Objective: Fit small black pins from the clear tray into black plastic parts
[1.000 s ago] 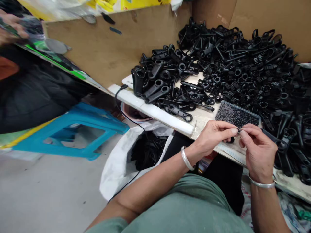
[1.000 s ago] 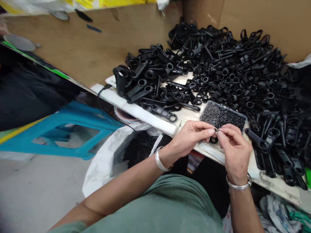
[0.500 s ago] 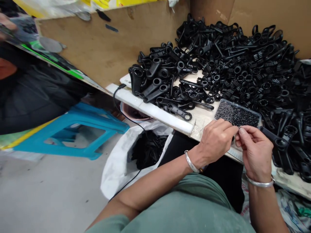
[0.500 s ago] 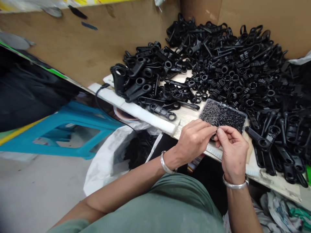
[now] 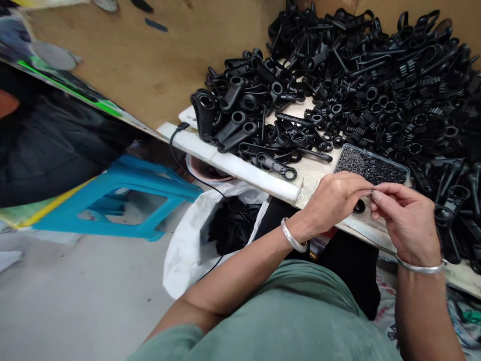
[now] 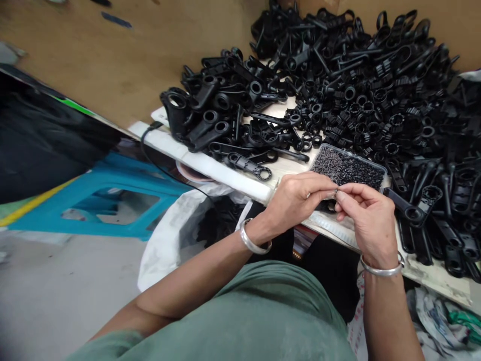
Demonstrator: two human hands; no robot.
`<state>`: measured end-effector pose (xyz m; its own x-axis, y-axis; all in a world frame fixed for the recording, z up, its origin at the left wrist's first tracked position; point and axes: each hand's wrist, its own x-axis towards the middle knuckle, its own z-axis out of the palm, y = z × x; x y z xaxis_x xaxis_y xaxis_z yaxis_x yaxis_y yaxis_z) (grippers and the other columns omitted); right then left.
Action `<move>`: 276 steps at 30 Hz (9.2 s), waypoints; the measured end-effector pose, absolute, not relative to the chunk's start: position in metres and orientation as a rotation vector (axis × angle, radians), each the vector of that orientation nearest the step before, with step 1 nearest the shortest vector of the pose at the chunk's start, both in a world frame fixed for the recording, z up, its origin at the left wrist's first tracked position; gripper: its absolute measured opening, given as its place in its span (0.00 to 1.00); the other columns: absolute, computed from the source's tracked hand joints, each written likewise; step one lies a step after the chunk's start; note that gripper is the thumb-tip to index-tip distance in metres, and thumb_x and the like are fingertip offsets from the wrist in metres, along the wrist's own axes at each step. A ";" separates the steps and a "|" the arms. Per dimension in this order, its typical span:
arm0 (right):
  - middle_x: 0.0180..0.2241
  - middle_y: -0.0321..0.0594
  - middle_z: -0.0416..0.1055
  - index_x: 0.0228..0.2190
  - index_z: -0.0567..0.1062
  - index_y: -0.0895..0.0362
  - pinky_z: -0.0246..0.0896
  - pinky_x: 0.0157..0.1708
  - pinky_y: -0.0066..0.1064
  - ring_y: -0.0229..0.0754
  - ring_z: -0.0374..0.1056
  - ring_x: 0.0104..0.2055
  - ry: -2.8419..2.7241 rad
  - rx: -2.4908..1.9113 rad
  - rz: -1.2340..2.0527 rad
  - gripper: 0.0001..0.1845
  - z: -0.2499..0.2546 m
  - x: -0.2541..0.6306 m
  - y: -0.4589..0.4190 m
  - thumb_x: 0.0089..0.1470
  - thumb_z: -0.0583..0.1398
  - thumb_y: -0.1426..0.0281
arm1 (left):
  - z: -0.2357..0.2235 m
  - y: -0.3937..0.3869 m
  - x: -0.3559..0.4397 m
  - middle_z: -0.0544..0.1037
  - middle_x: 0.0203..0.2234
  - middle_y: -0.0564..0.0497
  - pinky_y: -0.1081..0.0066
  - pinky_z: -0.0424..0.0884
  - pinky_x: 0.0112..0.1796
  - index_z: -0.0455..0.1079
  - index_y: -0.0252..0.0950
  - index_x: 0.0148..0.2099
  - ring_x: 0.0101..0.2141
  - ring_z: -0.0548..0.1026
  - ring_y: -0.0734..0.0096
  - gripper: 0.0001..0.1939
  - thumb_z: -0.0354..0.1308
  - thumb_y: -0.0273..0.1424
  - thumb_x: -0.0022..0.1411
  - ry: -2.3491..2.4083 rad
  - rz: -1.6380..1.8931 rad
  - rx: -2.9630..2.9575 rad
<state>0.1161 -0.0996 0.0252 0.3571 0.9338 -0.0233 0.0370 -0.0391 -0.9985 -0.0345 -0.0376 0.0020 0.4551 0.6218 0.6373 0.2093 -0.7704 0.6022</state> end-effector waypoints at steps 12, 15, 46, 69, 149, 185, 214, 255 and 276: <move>0.27 0.36 0.78 0.29 0.82 0.55 0.75 0.30 0.22 0.34 0.75 0.26 -0.749 -1.349 1.057 0.13 0.014 0.125 -0.116 0.38 0.75 0.68 | -0.001 -0.058 -0.040 0.84 0.30 0.52 0.77 0.75 0.36 0.77 0.33 0.35 0.31 0.80 0.74 0.05 0.62 0.20 0.61 0.848 1.281 2.012; 0.29 0.35 0.79 0.28 0.82 0.53 0.75 0.31 0.21 0.35 0.77 0.29 -0.703 -1.288 1.112 0.12 0.008 0.124 -0.121 0.39 0.75 0.68 | 0.000 -0.064 -0.042 0.83 0.29 0.52 0.77 0.74 0.34 0.78 0.33 0.34 0.29 0.80 0.74 0.06 0.62 0.20 0.60 0.851 1.196 1.924; 0.22 0.31 0.65 0.27 0.78 0.56 0.60 0.15 0.17 0.27 0.59 0.18 -0.670 -1.243 1.167 0.16 0.002 0.112 -0.134 0.45 0.72 0.57 | -0.001 -0.079 -0.034 0.84 0.29 0.51 0.78 0.73 0.32 0.79 0.33 0.35 0.28 0.80 0.74 0.06 0.62 0.20 0.60 0.763 1.133 1.757; 0.23 0.34 0.75 0.41 0.78 0.57 0.70 0.20 0.27 0.36 0.71 0.19 -0.791 -1.427 0.716 0.16 0.001 0.104 -0.143 0.50 0.70 0.67 | -0.001 -0.081 -0.031 0.84 0.29 0.52 0.78 0.74 0.31 0.81 0.36 0.40 0.28 0.79 0.75 0.08 0.62 0.22 0.61 0.782 1.076 1.752; 0.16 0.32 0.71 0.30 0.79 0.56 0.65 0.23 0.27 0.36 0.67 0.17 -1.507 -1.900 0.247 0.14 -0.005 0.127 -0.152 0.58 0.61 0.59 | -0.029 -0.071 -0.059 0.81 0.42 0.45 0.65 0.69 0.45 0.68 0.32 0.51 0.44 0.76 0.64 0.12 0.58 0.23 0.66 0.928 1.004 2.442; 0.18 0.33 0.71 0.31 0.79 0.56 0.62 0.23 0.27 0.35 0.67 0.18 -1.513 -1.902 0.296 0.13 -0.015 0.130 -0.159 0.59 0.61 0.60 | -0.034 -0.061 -0.026 0.75 0.21 0.53 0.70 0.66 0.40 0.71 0.34 0.34 0.27 0.74 0.72 0.13 0.49 0.15 0.62 0.805 0.843 2.680; 0.25 0.37 0.78 0.32 0.77 0.58 0.64 0.27 0.26 0.35 0.71 0.22 -2.038 -1.665 -0.143 0.10 -0.002 0.126 -0.142 0.63 0.58 0.68 | -0.050 -0.086 -0.051 0.82 0.37 0.47 0.68 0.78 0.44 0.69 0.31 0.48 0.39 0.80 0.69 0.06 0.55 0.26 0.70 0.823 1.369 2.274; 0.14 0.34 0.67 0.25 0.64 0.53 0.54 0.21 0.28 0.39 0.68 0.16 -2.178 -2.136 0.514 0.12 0.027 0.111 -0.122 0.61 0.51 0.68 | -0.058 -0.085 -0.049 0.82 0.37 0.48 0.69 0.78 0.45 0.69 0.32 0.48 0.40 0.80 0.71 0.10 0.50 0.20 0.69 0.761 1.367 2.179; 0.27 0.39 0.78 0.44 0.76 0.58 0.75 0.26 0.31 0.38 0.74 0.23 -1.099 -1.768 0.943 0.23 0.000 0.119 -0.147 0.53 0.66 0.56 | -0.048 -0.093 -0.048 0.82 0.37 0.48 0.70 0.80 0.43 0.70 0.32 0.46 0.39 0.81 0.71 0.05 0.57 0.24 0.68 0.805 1.525 2.055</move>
